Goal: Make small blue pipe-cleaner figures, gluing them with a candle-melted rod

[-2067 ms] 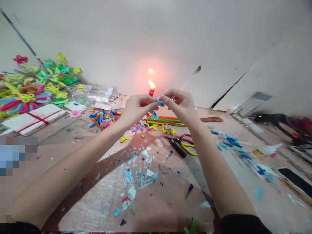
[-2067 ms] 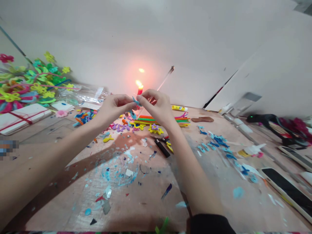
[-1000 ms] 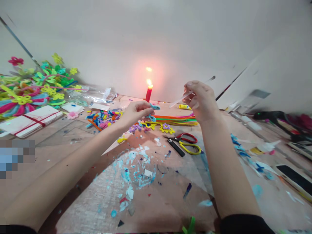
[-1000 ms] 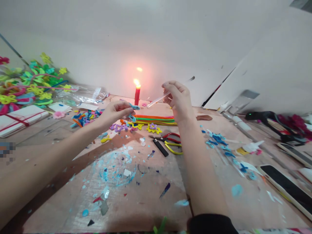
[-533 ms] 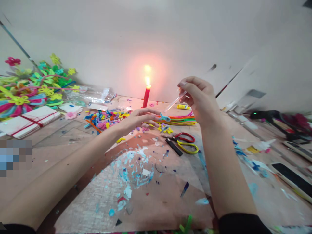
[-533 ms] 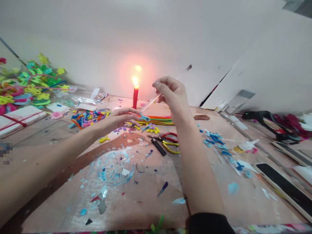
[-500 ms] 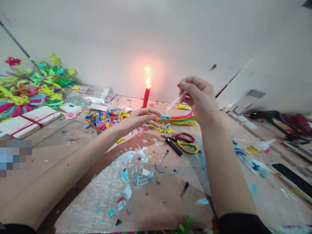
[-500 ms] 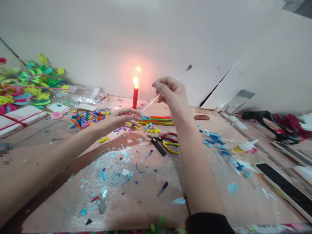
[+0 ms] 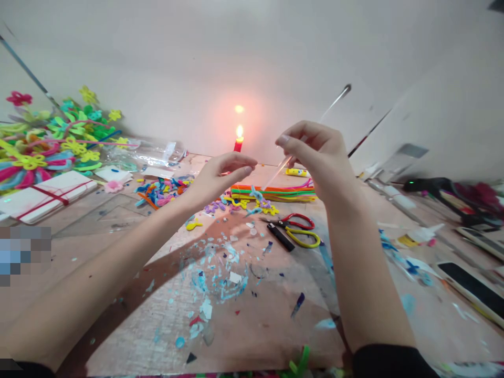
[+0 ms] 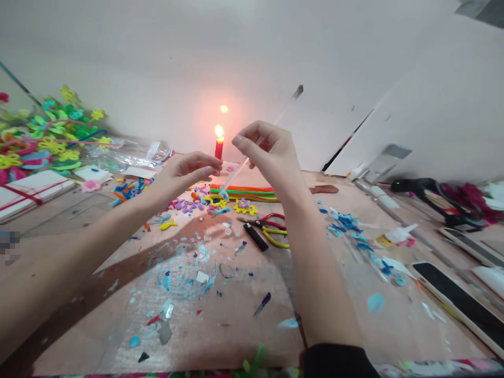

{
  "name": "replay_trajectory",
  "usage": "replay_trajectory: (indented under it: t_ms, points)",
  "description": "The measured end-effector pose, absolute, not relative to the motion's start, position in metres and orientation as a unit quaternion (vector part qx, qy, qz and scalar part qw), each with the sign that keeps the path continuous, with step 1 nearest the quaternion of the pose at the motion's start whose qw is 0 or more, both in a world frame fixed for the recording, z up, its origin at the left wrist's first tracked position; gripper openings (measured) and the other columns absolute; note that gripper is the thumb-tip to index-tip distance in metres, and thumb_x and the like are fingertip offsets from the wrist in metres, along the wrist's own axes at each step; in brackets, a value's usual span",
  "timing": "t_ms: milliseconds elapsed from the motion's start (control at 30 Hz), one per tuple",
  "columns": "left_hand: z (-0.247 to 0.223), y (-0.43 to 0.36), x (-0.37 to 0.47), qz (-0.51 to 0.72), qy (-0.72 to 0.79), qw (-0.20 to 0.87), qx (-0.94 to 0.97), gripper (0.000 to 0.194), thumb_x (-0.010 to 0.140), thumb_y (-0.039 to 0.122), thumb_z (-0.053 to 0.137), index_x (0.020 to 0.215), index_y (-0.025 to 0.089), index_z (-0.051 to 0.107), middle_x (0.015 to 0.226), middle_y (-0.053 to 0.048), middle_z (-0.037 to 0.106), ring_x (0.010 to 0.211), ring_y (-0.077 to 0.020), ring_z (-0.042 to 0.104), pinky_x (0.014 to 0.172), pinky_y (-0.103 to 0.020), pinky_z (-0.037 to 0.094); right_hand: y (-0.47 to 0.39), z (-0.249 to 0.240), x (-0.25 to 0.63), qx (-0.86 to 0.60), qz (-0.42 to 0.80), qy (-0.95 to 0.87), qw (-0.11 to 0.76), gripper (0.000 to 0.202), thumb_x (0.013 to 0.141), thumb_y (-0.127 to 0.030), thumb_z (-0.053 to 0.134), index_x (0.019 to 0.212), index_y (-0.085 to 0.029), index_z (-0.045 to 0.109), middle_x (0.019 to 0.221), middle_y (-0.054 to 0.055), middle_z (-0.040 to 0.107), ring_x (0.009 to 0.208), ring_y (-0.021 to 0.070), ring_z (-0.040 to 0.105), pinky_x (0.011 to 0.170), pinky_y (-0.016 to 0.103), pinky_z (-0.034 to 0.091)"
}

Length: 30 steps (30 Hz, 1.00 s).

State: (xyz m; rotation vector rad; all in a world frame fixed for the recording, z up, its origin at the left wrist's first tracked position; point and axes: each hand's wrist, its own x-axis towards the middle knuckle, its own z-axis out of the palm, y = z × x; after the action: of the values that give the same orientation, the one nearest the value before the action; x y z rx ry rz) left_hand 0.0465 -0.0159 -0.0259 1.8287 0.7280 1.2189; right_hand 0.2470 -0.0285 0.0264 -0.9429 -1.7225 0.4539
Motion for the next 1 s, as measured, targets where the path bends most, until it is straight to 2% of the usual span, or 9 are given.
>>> replay_trajectory:
  t_ms: [167, 400, 667, 1000]
  points:
    - [-0.012, -0.030, 0.047, 0.467, 0.276, 0.362, 0.758, 0.018, 0.087, 0.027, 0.065, 0.099, 0.016, 0.073, 0.105, -0.008, 0.075, 0.098, -0.0180, 0.069, 0.087, -0.029, 0.054, -0.043, 0.032, 0.235, -0.379, 0.151, -0.769, 0.492, 0.011, 0.083, -0.025, 0.069, 0.074, -0.020, 0.065, 0.069, -0.001, 0.058, 0.063, 0.0103, 0.051, 0.056, 0.027, 0.041]
    - [-0.007, -0.035, 0.048, 0.468, 0.269, 0.373, 0.754, 0.011, 0.084, 0.023, 0.066, 0.089, 0.016, 0.072, 0.089, -0.005, 0.076, 0.087, -0.0151, 0.071, 0.080, -0.027, 0.057, -0.045, 0.031, 0.229, -0.360, 0.160, -0.795, 0.461, 0.008, 0.083, -0.022, 0.065, 0.076, -0.018, 0.066, 0.071, -0.001, 0.062, 0.065, 0.0103, 0.053, 0.056, 0.028, 0.039]
    - [-0.002, -0.032, 0.040, 0.456, 0.280, 0.389, 0.749, 0.014, 0.083, 0.023, 0.065, 0.090, 0.016, 0.074, 0.087, -0.005, 0.076, 0.083, -0.0141, 0.071, 0.082, -0.027, 0.057, -0.042, 0.028, 0.230, -0.356, 0.179, -0.794, 0.459, 0.008, 0.083, -0.022, 0.065, 0.076, -0.018, 0.066, 0.071, -0.001, 0.062, 0.065, 0.0101, 0.053, 0.057, 0.029, 0.038]
    - [0.006, -0.037, 0.033, 0.408, 0.307, 0.391, 0.766, 0.013, 0.081, 0.022, 0.067, 0.090, 0.018, 0.075, 0.088, -0.004, 0.077, 0.080, -0.0146, 0.072, 0.073, -0.024, 0.056, -0.041, 0.027, 0.228, -0.353, 0.183, -0.796, 0.456, 0.009, 0.084, -0.023, 0.065, 0.076, -0.018, 0.067, 0.073, -0.001, 0.064, 0.066, 0.0101, 0.053, 0.057, 0.028, 0.039]
